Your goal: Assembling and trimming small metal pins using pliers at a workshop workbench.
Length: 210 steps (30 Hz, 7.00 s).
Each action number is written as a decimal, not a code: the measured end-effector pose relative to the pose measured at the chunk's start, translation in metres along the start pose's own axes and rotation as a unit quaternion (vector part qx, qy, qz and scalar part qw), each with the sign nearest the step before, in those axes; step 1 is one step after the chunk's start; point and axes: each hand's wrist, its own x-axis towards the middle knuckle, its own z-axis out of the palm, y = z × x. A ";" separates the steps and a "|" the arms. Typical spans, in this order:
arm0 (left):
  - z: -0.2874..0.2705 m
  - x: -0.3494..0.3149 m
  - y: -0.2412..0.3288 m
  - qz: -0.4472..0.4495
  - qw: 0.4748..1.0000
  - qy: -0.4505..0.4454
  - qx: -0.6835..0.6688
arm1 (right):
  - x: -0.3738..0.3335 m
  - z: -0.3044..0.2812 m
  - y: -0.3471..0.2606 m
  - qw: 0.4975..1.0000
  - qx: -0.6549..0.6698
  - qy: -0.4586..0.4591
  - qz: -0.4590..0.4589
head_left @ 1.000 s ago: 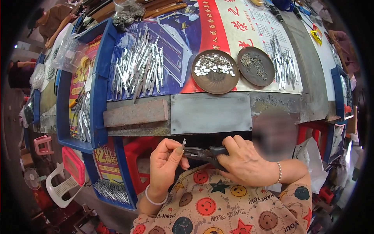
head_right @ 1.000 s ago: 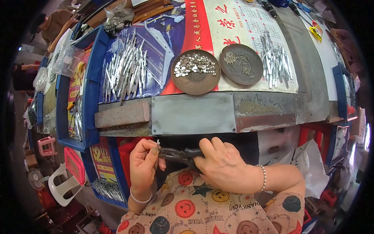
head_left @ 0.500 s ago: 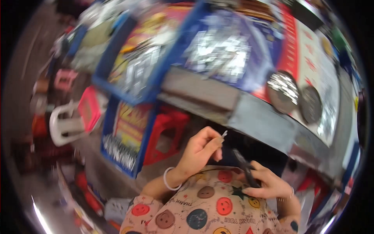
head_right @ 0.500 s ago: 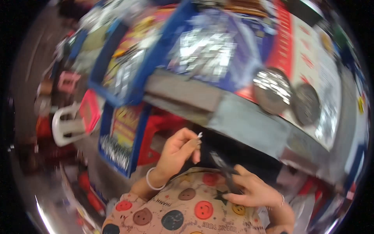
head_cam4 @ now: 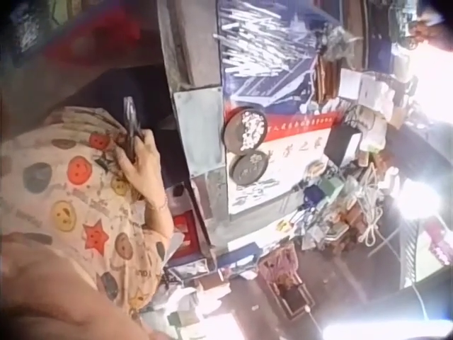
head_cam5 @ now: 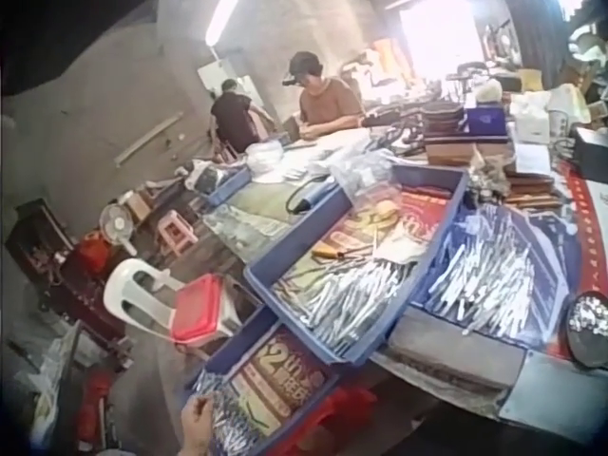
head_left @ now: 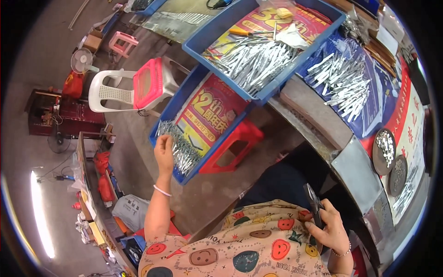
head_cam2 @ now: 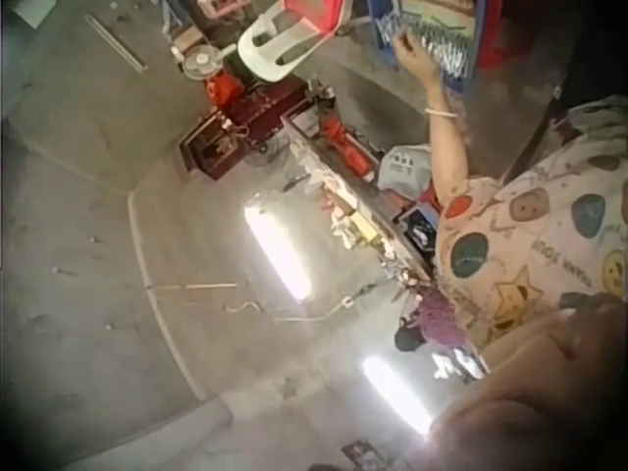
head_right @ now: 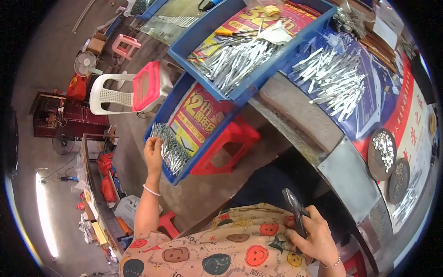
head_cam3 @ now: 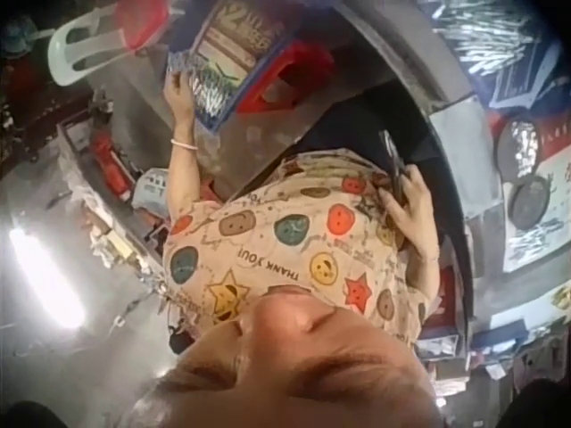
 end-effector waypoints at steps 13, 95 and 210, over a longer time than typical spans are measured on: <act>-0.040 -0.010 -0.081 0.036 0.984 0.019 0.171 | 0.012 0.014 -0.007 0.999 -0.036 -0.011 0.027; 0.168 -0.074 0.336 -0.016 0.624 -0.651 -0.432 | -0.014 0.006 0.033 0.979 0.159 0.103 -0.074; 0.260 -0.101 0.288 -0.244 0.598 -0.552 -0.527 | -0.043 -0.064 -0.006 0.925 -0.321 0.196 -0.058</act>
